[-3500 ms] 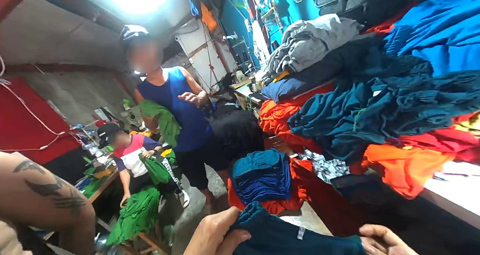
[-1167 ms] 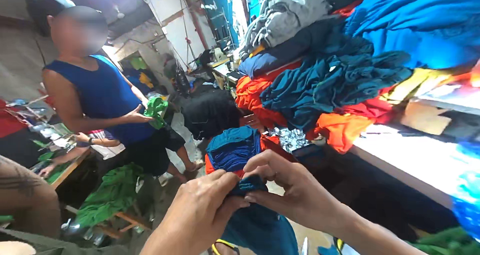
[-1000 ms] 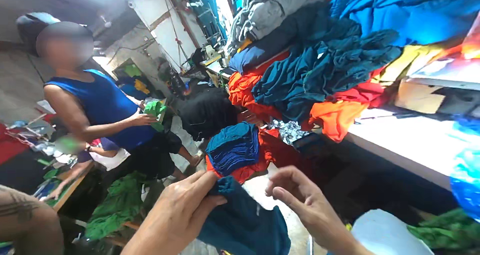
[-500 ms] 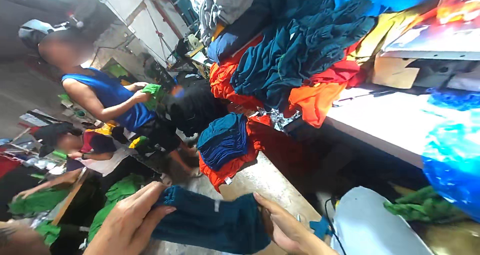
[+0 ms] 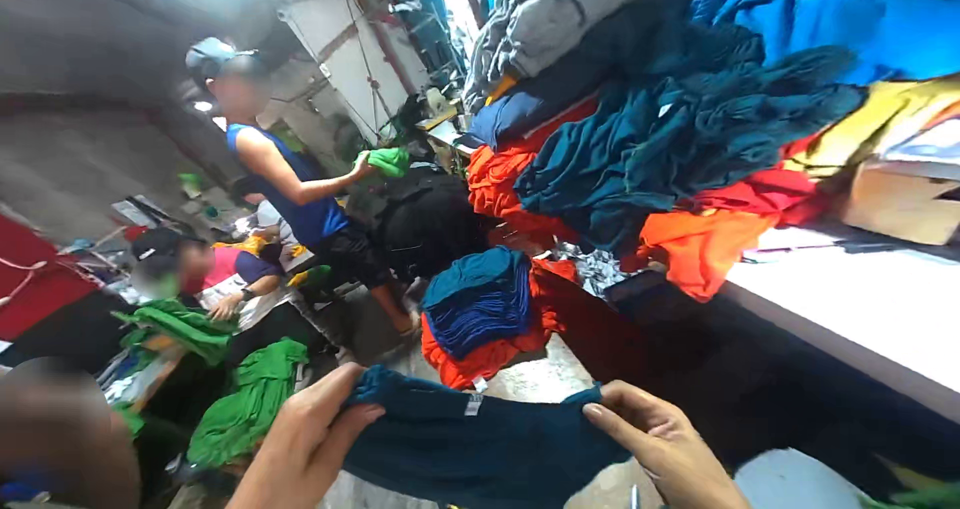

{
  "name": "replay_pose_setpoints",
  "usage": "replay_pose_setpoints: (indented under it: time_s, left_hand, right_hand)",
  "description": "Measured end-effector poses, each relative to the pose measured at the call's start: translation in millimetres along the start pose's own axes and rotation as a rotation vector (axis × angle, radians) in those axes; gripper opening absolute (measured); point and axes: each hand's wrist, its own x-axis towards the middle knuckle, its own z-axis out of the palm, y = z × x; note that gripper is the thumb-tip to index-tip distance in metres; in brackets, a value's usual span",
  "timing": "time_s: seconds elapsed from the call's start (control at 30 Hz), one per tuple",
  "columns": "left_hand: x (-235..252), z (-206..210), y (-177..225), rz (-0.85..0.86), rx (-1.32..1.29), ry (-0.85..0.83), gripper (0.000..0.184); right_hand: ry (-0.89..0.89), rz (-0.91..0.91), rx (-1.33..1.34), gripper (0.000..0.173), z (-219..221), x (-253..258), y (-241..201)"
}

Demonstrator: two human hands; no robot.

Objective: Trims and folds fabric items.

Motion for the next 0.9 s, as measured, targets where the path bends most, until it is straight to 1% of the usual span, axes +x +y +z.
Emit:
replay_pose_setpoints:
  time_s: [0.1, 0.17, 0.27, 0.33, 0.4, 0.5, 0.6, 0.7, 0.83, 0.9]
  left_hand:
    - [2, -3, 2, -0.004, -0.010, -0.012, 0.036]
    - [2, -10, 3, -0.023, -0.006, 0.002, 0.038]
    - [3, -10, 2, -0.019, 0.001, 0.007, 0.038]
    - [3, -13, 0, -0.030, -0.008, 0.010, 0.039]
    - [5, -20, 2, -0.050, -0.021, -0.004, 0.040]
    - [7, -18, 1, -0.024, -0.026, -0.004, 0.042]
    - [5, -21, 0, -0.049, -0.049, 0.005, 0.041]
    - [3, -25, -4, -0.075, -0.056, 0.015, 0.040]
    - [3, -29, -5, -0.080, -0.046, 0.027, 0.040]
    - [3, -29, -6, -0.083, -0.035, 0.062, 0.040]
  right_hand:
    - [0.040, 0.140, 0.090, 0.014, 5, 7, -19]
    - [0.025, 0.160, 0.172, 0.016, 6, 8, -20]
    - [-0.017, 0.053, 0.200, 0.015, 3, 11, -6]
    - [-0.010, -0.014, 0.159, 0.012, 5, 18, -5]
    - [-0.054, -0.083, 0.095, 0.008, 2, 26, -6]
    - [-0.133, -0.077, 0.071, 0.005, -2, 34, -15]
    - [-0.188, -0.040, 0.079, 0.008, -4, 39, -22]
    - [-0.149, -0.087, 0.020, 0.009, -7, 43, -20]
    - [-0.107, -0.275, -0.180, 0.004, -13, 47, -12]
    - [-0.112, -0.340, -0.208, 0.003, -14, 47, -13]
